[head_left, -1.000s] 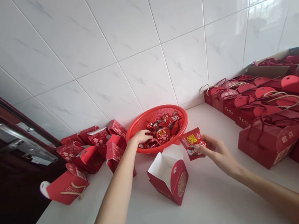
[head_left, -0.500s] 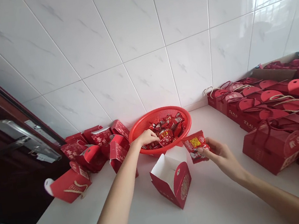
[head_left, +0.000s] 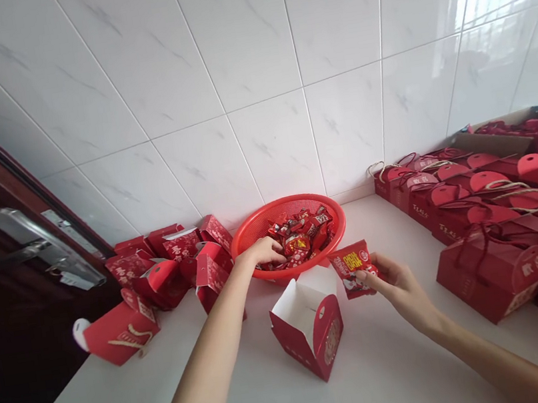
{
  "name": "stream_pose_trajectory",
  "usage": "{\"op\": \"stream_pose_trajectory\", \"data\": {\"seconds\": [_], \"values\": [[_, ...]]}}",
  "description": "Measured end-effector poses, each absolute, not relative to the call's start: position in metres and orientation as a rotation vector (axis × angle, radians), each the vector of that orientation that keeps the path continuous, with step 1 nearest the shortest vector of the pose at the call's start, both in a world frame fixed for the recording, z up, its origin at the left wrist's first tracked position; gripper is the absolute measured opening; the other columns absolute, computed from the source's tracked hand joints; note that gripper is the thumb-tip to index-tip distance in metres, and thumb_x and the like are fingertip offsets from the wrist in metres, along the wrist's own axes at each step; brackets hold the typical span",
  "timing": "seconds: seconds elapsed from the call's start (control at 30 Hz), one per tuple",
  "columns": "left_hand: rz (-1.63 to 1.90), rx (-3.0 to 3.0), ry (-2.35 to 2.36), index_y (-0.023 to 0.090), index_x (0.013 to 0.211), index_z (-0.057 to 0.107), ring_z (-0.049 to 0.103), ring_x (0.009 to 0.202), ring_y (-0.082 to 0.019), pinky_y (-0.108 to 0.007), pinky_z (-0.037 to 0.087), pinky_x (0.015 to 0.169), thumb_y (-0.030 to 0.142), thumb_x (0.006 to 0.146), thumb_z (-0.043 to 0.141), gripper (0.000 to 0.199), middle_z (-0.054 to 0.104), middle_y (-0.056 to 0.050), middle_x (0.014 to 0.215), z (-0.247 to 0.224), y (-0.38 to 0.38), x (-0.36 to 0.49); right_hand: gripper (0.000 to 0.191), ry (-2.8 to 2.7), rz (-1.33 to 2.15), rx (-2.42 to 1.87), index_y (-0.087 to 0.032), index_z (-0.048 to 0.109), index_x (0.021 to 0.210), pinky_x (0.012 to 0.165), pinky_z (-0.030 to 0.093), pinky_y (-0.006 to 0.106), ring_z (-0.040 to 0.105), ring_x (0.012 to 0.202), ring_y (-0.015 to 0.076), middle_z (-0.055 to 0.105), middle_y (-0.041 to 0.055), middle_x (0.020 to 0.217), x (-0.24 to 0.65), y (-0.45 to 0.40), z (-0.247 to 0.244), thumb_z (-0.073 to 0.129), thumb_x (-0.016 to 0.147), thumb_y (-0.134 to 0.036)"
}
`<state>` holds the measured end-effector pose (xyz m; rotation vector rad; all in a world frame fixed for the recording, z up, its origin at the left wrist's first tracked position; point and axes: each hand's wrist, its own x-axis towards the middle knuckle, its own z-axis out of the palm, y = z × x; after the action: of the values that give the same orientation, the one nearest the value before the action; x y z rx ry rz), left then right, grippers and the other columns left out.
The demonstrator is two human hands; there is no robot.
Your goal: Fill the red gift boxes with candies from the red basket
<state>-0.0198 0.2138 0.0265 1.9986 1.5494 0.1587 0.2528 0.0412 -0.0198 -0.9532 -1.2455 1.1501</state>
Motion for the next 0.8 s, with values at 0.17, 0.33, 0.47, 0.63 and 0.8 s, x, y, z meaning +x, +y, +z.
{"op": "stream_pose_trajectory", "data": {"seconds": [0.17, 0.33, 0.47, 0.63, 0.8], "values": [[0.236, 2.036, 1.651, 0.025, 0.071, 0.075, 0.060, 0.058, -0.016, -0.022, 0.038, 0.053, 0.028, 0.045, 0.082, 0.027, 0.068, 0.002, 0.060, 0.0226, 0.2200, -0.0247, 0.043, -1.262, 1.131, -0.963, -0.018, 0.066, 0.088, 0.069, 0.060, 0.034, 0.066, 0.078, 0.0216, 0.070, 0.0066, 0.085, 0.2523, 0.0420, -0.0208, 0.071, 0.078, -0.059], [0.160, 2.000, 1.652, 0.023, 0.059, 0.071, 0.057, 0.053, -0.016, -0.024, 0.037, 0.051, 0.021, 0.046, 0.076, 0.013, 0.064, 0.003, 0.053, 0.0193, 0.2226, -0.0271, 0.044, -1.255, 1.144, -0.949, -0.017, 0.066, 0.088, 0.068, 0.059, 0.033, 0.066, 0.077, 0.0209, 0.069, 0.0065, 0.085, 0.2522, 0.0429, -0.0207, 0.072, 0.078, -0.059], [0.193, 1.962, 1.639, 0.022, 0.061, 0.072, 0.050, 0.045, -0.014, -0.025, 0.036, 0.048, 0.016, 0.049, 0.069, 0.014, 0.054, 0.005, 0.042, 0.0180, 0.2238, -0.0279, 0.045, -1.257, 1.151, -0.948, -0.018, 0.067, 0.090, 0.069, 0.059, 0.034, 0.068, 0.079, 0.0225, 0.071, 0.0077, 0.088, 0.2534, 0.0423, -0.0196, 0.071, 0.078, -0.060], [0.364, 1.874, 1.561, 0.021, 0.086, 0.078, 0.061, 0.057, -0.017, -0.025, 0.045, 0.052, 0.020, 0.056, 0.069, 0.032, 0.069, 0.001, 0.062, 0.0193, 0.2246, -0.0240, 0.047, -1.254, 1.151, -0.954, -0.018, 0.065, 0.088, 0.070, 0.060, 0.035, 0.068, 0.079, 0.0231, 0.071, 0.0073, 0.086, 0.2539, 0.0429, -0.0210, 0.072, 0.076, -0.062], [0.547, 1.779, 1.492, 0.018, 0.092, 0.079, 0.066, 0.067, -0.017, -0.025, 0.050, 0.059, 0.022, 0.065, 0.062, 0.032, 0.076, -0.003, 0.083, 0.0238, 0.2231, -0.0205, 0.048, -1.245, 1.161, -0.949, -0.018, 0.065, 0.089, 0.071, 0.059, 0.034, 0.068, 0.081, 0.0226, 0.070, 0.0063, 0.087, 0.2531, 0.0437, -0.0235, 0.073, 0.075, -0.063]]}}
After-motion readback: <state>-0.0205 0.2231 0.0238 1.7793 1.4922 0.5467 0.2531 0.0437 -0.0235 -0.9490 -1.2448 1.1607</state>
